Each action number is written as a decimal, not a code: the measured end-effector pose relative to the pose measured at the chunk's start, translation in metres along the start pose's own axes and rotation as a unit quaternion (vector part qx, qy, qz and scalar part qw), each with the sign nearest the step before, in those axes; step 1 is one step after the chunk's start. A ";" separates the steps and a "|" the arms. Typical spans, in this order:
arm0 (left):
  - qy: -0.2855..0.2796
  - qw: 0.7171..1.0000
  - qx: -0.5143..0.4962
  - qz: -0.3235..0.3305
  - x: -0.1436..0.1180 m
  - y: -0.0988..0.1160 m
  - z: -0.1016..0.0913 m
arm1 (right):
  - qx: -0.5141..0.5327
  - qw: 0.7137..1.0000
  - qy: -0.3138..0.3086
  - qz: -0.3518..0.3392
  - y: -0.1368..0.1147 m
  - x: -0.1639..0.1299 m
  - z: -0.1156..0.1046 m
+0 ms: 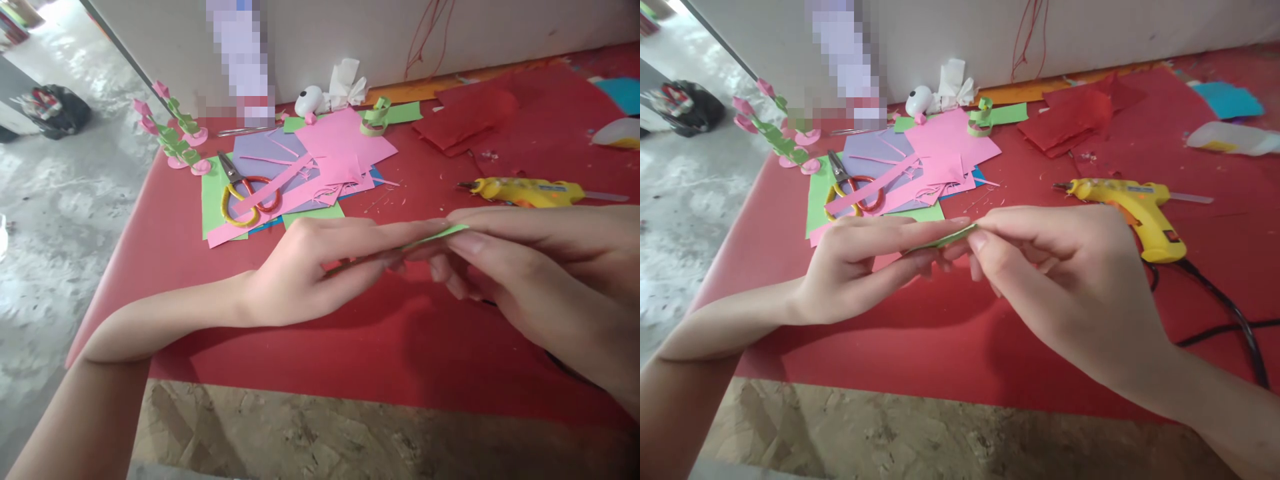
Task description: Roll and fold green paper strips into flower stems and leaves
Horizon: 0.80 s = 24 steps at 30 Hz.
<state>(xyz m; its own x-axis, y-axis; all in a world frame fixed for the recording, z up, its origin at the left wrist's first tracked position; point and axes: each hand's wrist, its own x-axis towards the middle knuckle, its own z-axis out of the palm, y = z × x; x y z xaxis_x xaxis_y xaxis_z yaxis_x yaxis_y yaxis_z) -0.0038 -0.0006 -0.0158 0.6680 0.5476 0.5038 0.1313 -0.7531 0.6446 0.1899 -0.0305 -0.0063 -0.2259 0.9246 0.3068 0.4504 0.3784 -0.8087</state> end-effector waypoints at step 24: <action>0.001 0.977 -0.185 -0.106 0.000 0.008 0.006 | 0.095 0.995 -0.013 0.026 0.009 -0.001 0.009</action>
<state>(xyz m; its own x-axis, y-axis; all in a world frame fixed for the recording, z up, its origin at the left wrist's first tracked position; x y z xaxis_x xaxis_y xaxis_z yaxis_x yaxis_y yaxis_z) 0.0014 -0.0088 -0.0143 0.6531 0.6782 0.3369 -0.0080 -0.4387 0.8986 0.1861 -0.0283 -0.0179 -0.2293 0.9405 0.2506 0.2909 0.3120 -0.9045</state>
